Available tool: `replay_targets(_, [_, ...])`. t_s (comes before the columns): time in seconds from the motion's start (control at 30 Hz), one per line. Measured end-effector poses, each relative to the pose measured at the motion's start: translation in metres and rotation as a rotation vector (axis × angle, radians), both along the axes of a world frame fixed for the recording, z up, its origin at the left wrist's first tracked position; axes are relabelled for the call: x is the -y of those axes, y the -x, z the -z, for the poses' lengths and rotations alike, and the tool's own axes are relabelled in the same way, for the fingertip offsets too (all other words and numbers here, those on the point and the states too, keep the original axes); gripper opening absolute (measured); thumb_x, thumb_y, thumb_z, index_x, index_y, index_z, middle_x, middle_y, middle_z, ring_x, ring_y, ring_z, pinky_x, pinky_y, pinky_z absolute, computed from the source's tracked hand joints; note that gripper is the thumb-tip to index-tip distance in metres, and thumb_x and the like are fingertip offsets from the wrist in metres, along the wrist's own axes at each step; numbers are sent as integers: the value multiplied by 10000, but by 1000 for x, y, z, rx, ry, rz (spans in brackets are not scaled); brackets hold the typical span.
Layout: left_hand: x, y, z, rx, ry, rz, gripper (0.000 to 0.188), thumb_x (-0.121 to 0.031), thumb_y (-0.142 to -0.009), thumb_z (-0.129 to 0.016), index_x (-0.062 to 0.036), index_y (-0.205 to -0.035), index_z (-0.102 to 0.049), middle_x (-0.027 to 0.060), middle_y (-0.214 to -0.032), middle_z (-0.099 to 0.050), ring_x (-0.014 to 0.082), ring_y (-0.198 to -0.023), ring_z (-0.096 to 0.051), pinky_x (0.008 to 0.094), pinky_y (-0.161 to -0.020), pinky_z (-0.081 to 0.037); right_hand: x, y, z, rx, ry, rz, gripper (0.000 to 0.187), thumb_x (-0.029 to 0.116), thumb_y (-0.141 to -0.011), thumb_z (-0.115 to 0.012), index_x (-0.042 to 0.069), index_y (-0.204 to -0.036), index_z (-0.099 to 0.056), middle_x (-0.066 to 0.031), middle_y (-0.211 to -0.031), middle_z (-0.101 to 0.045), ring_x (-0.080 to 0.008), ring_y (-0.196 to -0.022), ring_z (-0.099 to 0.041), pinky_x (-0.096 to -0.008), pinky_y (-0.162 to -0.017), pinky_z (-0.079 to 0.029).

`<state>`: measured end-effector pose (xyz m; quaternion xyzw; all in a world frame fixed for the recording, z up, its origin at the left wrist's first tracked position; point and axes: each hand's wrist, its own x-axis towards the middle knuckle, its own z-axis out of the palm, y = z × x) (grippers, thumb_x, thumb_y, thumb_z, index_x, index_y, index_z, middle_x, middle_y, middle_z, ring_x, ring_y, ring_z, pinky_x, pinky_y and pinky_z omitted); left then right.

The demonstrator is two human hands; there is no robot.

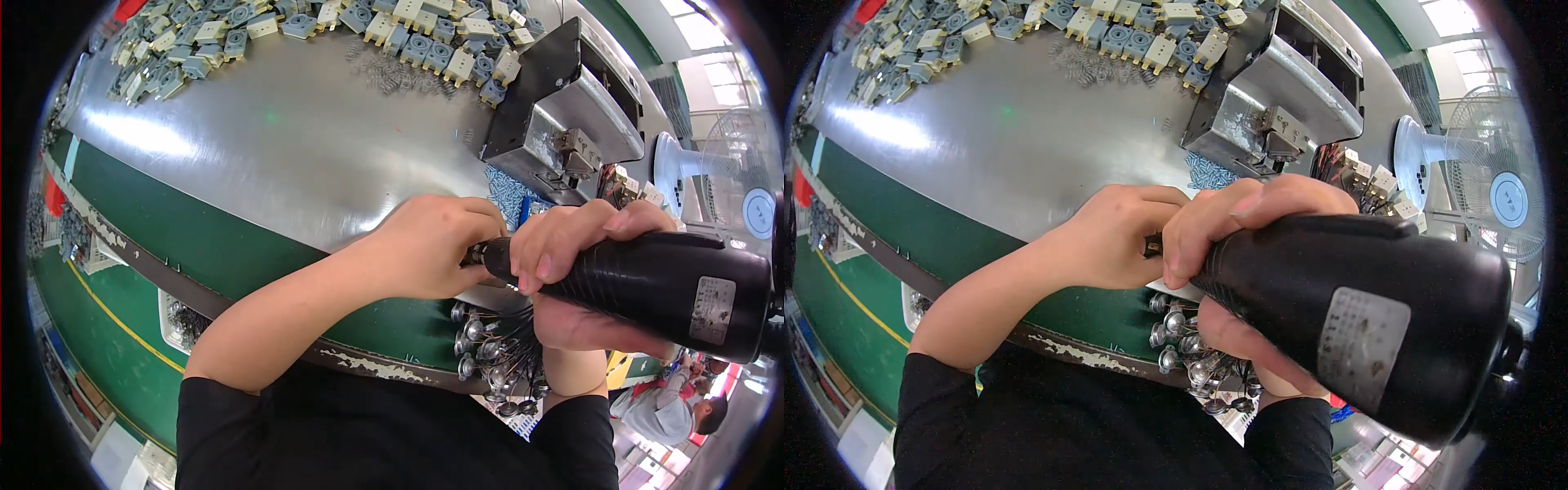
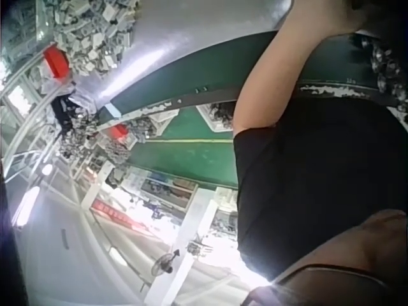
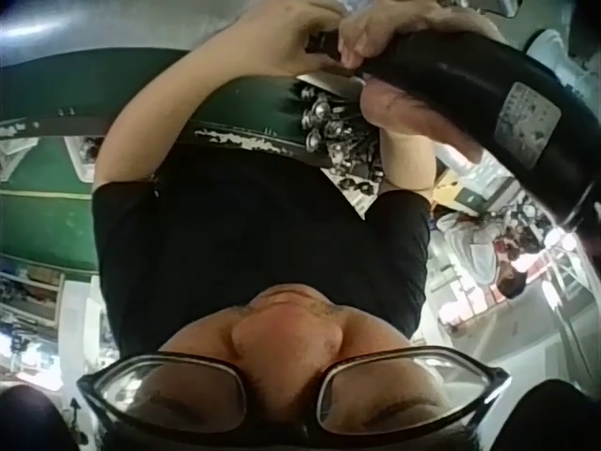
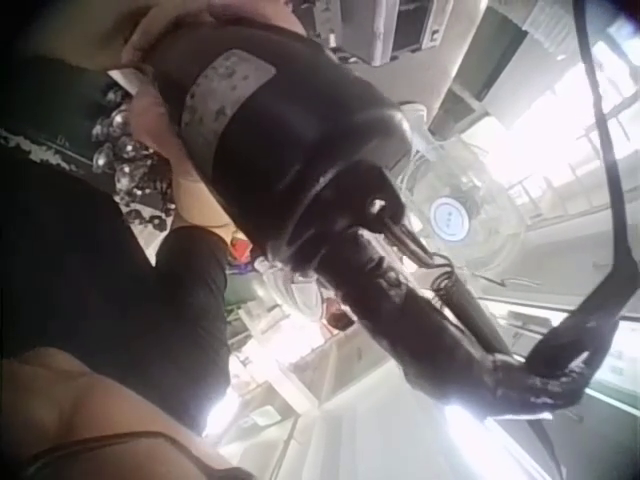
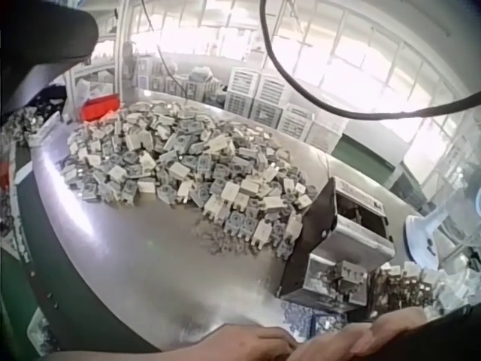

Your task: Assembling wire harnesses into metal components using a handheld power tool on a factory production line.

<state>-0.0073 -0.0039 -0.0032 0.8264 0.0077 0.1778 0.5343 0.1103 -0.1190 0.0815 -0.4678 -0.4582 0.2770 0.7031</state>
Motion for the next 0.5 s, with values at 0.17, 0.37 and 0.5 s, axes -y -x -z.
replay_targets(0.17, [0, 2, -2, -22, -14, -4, 297, -216, -793, -856, -61, -1019, -743, 59, -1098, -738, 333, -941, -736, 445, -799, -585, 2, 3, -3, 19, -17, -11, 1056, 953, -808, -552, 79, -1388, -435, -83, -755, -582, -213, -552, -578, -371, -543, -502])
replay_targets(0.37, [1, 3, 0, 5, -17, 11, 322, -244, -813, -857, -61, -1058, -754, 53, -1119, -742, 311, -947, -741, 424, -810, -591, -1, -16, -27, -50, -166, -124, 1134, 917, -880, -528, 76, -1612, -322, -87, -782, -557, -202, -556, -546, -380, -557, -483])
replay_targets(0.5, [3, 2, 1, 172, -102, -55, 302, -150, -794, -876, -51, -1059, -767, 94, -1096, -758, 308, -981, -746, 409, -864, -604, 9, -43, -39, 15, -190, 24, 1134, 896, -894, -525, 34, -1603, -326, -93, -833, -563, -205, -622, -565, -386, -626, -500])
